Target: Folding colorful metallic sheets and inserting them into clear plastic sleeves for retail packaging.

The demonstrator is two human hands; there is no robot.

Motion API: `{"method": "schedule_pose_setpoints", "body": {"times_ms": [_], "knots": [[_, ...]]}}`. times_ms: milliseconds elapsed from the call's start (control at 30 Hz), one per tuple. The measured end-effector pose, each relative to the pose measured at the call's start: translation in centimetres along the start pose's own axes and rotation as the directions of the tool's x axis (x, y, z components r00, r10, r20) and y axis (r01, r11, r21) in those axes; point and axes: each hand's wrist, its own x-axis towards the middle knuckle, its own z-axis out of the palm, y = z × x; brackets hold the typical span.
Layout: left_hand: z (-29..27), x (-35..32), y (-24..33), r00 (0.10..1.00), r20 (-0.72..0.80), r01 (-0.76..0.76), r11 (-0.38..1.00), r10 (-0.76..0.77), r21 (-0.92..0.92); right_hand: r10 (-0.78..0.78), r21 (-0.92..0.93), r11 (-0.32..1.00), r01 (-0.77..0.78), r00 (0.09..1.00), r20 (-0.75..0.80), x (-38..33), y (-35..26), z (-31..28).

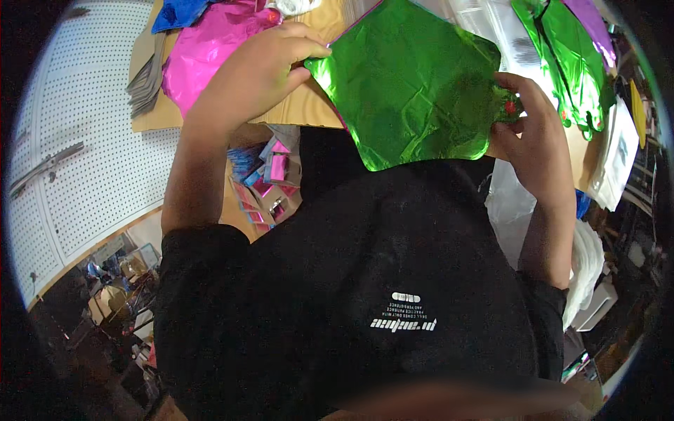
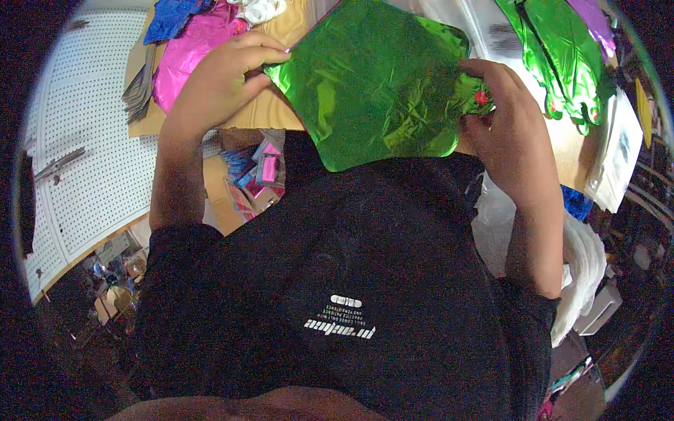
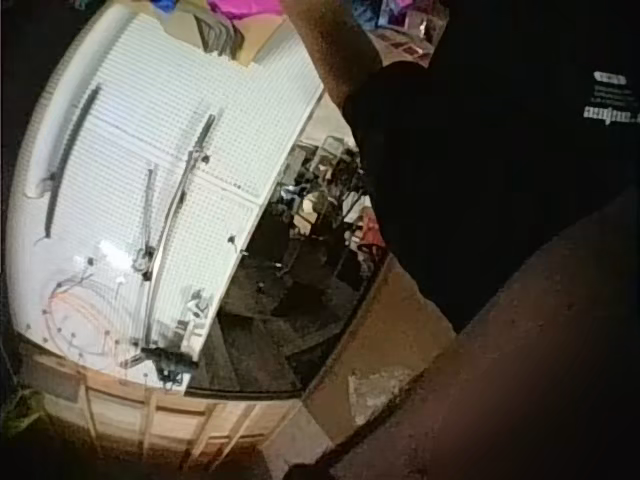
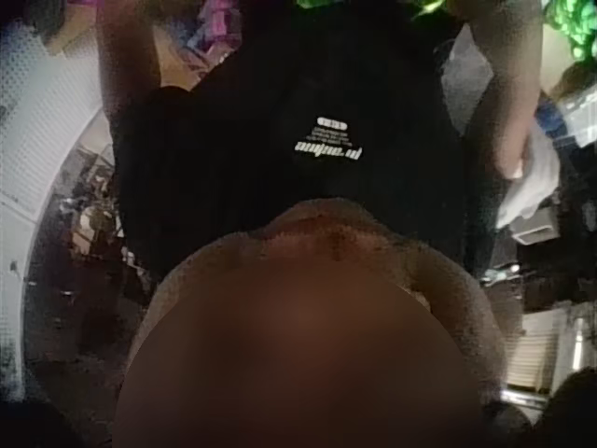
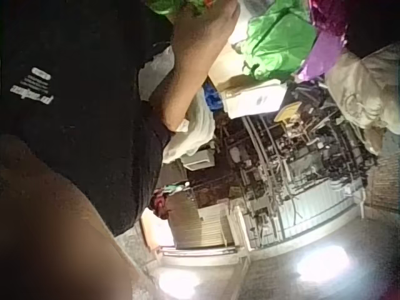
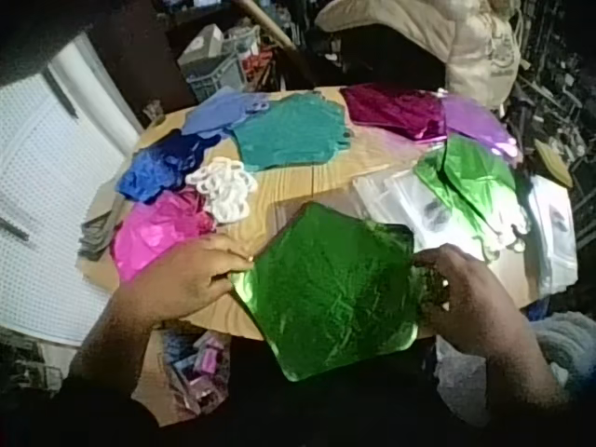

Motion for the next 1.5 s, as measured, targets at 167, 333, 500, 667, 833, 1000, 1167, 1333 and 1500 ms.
{"method": "schedule_pose_setpoints", "body": {"times_ms": [167,333,500,667,833,1000,1167,1333,1500], "knots": [[-0.7,0.2,-0.1,1.000,-0.004,-0.014,1.000,0.014,0.021,0.027,0.082,0.996,-0.025,0.999,-0.017,-0.1,-0.1,0.5],[-1.5,0.0,0.8,0.977,0.092,0.209,0.954,-0.193,-0.215,0.096,0.286,0.954,-0.093,0.995,0.004,-0.3,-0.3,0.6],[-0.6,0.1,-0.1,1.000,-0.006,-0.001,1.000,0.001,-0.008,0.177,0.450,0.874,-0.184,0.983,0.057,-0.2,-0.3,0.4],[-0.3,0.1,-0.2,1.000,-0.020,-0.014,1.000,0.015,0.019,0.234,0.664,0.719,-0.203,0.971,0.043,0.6,1.3,1.4],[-0.3,-0.1,0.0,0.999,-0.006,0.040,0.999,-0.040,-0.015,0.280,0.613,0.756,-0.229,0.960,0.014,1.3,1.3,2.1],[-0.4,-0.4,-0.3,1.000,-0.007,-0.012,1.000,0.012,0.009,0.201,0.409,0.889,-0.205,0.978,0.054,1.0,0.2,1.1],[-0.8,-0.3,-0.4,0.999,0.031,-0.035,0.999,0.035,0.009,0.178,0.582,0.798,-0.157,0.984,0.020,-0.1,-0.4,0.8],[-0.7,-0.4,-0.3,1.000,-0.006,-0.017,0.999,0.017,0.029,0.072,0.420,0.904,-0.081,0.997,0.039,-0.6,1.0,1.0],[-0.4,-0.4,-0.4,1.000,-0.022,-0.005,1.000,0.005,0.013,0.044,0.184,0.982,-0.049,0.999,0.031,-0.4,0.3,0.2]]}}
